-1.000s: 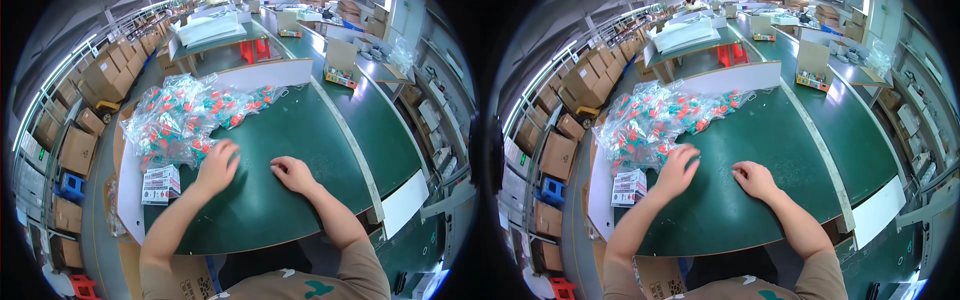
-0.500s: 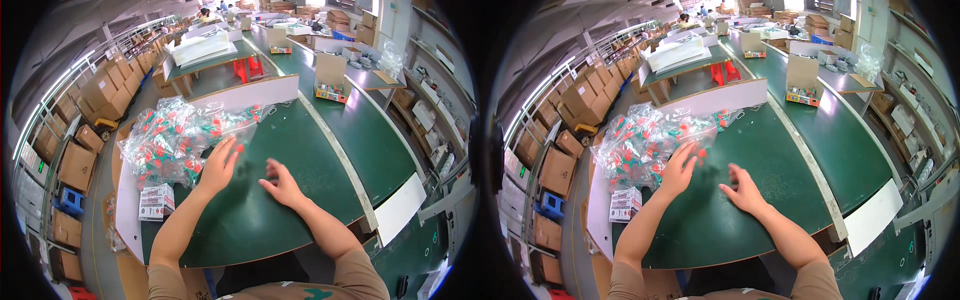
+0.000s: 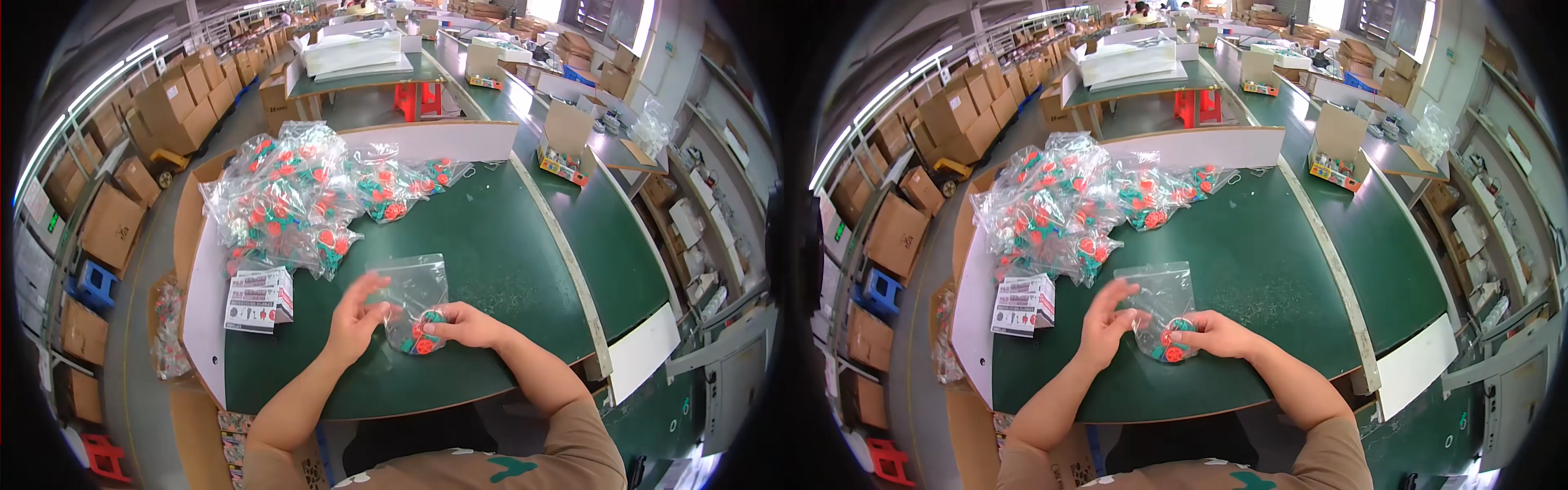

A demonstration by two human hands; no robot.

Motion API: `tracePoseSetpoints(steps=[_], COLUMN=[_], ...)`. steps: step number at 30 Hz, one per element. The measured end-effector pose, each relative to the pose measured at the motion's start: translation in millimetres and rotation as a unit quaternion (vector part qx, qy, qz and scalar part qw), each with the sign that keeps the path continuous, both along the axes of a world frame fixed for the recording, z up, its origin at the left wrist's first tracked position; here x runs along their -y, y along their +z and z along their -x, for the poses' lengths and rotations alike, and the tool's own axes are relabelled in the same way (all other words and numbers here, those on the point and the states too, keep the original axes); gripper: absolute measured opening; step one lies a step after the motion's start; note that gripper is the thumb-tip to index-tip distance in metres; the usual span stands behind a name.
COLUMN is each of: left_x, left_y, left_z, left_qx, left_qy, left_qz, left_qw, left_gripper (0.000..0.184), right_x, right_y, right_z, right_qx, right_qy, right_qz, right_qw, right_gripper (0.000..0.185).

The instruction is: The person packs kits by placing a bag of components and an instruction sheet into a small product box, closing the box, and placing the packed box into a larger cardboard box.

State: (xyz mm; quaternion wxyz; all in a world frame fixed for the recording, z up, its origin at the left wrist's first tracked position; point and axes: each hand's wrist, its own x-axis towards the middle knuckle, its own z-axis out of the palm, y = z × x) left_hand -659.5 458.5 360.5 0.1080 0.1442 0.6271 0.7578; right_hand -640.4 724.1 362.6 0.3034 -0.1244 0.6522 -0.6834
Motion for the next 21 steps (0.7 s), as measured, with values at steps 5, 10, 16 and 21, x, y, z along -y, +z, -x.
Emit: tracePoseSetpoints(steps=[5, 10, 16, 21], left_x=[-9.2, -7.7, -4.4, -6.6], left_y=[4.9, -8.8, -4.8, -8.8], left_z=[-0.3, -3.5, -0.7, -0.6], left_qx=[0.087, 0.037, 0.055, 0.076], left_qy=[0.022, -0.065, -0.037, -0.019], left_qz=[-0.241, -0.003, 0.004, -0.022], left_qw=[0.966, 0.997, 0.998, 0.997], left_gripper=[0.040, 0.033, 0.029, 0.028], right_x=[1.2, -1.6, 3.4, 1.0], right_y=[-1.1, -6.9, -3.2, -0.8], right_z=[5.6, 5.7, 4.6, 6.4], right_qx=[-0.042, -0.078, -0.058, -0.047], right_qy=[-0.025, -0.030, -0.104, -0.093], right_qz=[0.007, -0.045, 0.042, 0.019], right_qw=[0.999, 0.995, 0.992, 0.994], right_gripper=[0.025, 0.025, 0.025, 0.027])
